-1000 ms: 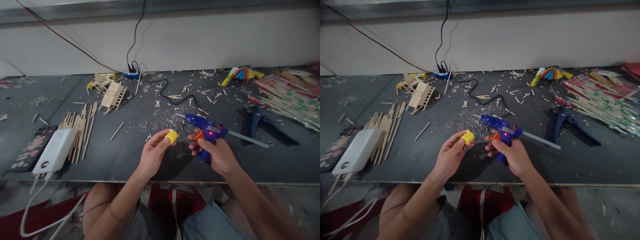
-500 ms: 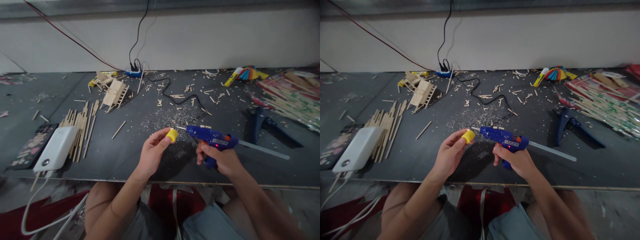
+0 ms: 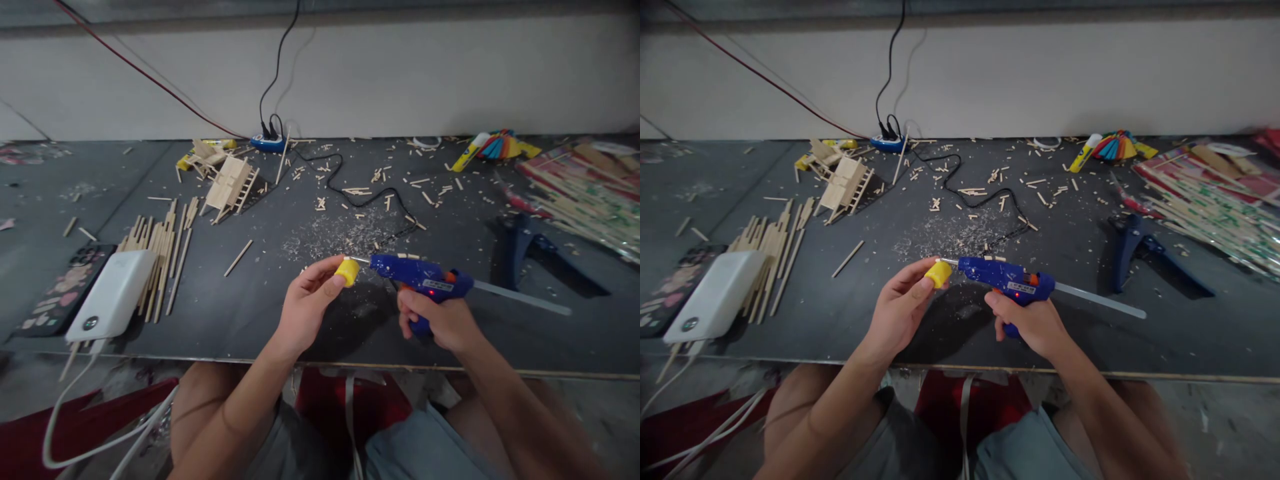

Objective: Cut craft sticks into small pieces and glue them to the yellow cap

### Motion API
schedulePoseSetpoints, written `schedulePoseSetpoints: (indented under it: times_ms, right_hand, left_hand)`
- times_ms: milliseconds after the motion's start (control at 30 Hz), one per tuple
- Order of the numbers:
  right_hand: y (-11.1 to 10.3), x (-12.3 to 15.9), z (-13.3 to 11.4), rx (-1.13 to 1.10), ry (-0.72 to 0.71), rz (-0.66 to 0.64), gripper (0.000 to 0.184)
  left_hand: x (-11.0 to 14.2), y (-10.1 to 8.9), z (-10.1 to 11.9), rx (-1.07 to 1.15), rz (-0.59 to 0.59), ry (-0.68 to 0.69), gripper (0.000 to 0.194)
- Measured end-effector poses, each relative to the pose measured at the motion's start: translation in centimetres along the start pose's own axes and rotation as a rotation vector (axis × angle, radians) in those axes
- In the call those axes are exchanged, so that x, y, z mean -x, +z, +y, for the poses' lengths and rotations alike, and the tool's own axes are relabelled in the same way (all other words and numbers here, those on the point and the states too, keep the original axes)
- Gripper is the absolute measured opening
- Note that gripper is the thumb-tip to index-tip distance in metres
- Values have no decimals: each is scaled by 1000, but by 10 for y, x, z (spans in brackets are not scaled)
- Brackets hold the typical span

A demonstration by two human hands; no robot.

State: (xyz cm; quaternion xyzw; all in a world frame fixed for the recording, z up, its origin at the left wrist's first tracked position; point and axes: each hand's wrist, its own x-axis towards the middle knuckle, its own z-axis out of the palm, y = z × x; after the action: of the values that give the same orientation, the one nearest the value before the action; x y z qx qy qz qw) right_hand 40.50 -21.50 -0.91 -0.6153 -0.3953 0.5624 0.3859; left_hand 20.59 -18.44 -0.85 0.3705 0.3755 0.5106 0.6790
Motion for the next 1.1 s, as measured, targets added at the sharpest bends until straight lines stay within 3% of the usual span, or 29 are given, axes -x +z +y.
schedulePoseSetpoints:
  times_ms: [400, 767, 967, 1100]
  right_hand:
    - [-4, 2, -5, 56, 24, -46, 28]
    - [-3, -3, -2, -299, -38, -99, 25]
    - [-5, -5, -3, -430, -153, -212, 21]
    - [-10, -10, -8, -528, -96, -228, 20]
  left_hand:
    - [0, 2, 1, 16, 24, -17, 28]
    - [-1, 4, 1, 64, 31, -6, 25]
    - [1, 8, -1, 123, -22, -105, 20]
    - [1, 8, -2, 220, -92, -220, 18]
